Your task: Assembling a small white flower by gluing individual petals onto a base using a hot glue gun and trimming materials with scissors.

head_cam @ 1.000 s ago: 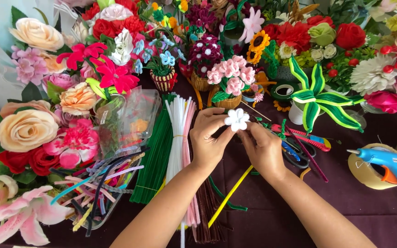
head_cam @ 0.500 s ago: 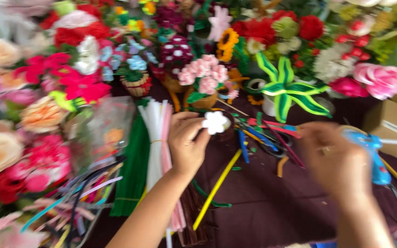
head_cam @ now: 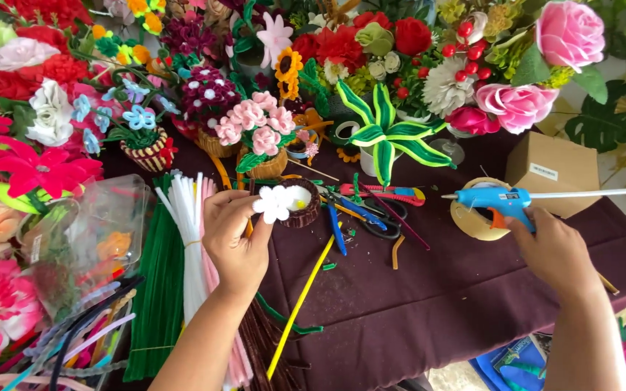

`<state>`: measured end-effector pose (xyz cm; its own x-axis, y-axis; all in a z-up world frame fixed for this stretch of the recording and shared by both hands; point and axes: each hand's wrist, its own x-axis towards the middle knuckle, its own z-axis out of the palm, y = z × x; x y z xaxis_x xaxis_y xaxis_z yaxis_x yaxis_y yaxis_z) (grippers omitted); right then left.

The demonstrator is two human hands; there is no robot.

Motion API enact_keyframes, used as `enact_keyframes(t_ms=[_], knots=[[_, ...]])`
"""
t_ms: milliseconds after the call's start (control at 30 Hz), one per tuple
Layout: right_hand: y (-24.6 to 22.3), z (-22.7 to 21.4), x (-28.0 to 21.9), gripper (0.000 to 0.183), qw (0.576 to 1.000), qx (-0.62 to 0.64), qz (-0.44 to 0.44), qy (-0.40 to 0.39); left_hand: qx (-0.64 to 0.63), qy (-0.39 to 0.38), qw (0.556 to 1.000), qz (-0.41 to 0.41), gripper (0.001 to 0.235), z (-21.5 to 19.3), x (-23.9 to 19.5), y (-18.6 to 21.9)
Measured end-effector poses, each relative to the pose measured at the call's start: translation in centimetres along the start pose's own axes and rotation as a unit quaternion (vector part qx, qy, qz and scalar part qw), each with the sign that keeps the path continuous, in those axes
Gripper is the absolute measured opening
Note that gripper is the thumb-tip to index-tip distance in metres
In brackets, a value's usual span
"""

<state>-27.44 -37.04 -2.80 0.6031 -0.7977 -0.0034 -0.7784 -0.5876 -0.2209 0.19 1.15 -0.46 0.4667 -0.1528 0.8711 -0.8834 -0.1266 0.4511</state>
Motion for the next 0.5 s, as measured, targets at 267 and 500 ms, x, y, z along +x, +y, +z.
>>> enact_keyframes(t_ms=[267, 500], knots=[[-2.3, -2.3, -2.7, 0.033, 0.937, 0.349, 0.003, -0.025, -0.013, 0.008, 1.0, 0.02, 0.009, 0.0, 0.3, 0.1], [-2.8, -0.5, -3.4, 0.032, 0.767, 0.617, -0.125, -0.123, 0.012, -0.017, 0.999, 0.043, 0.007, -0.2, 0.7, 0.1]])
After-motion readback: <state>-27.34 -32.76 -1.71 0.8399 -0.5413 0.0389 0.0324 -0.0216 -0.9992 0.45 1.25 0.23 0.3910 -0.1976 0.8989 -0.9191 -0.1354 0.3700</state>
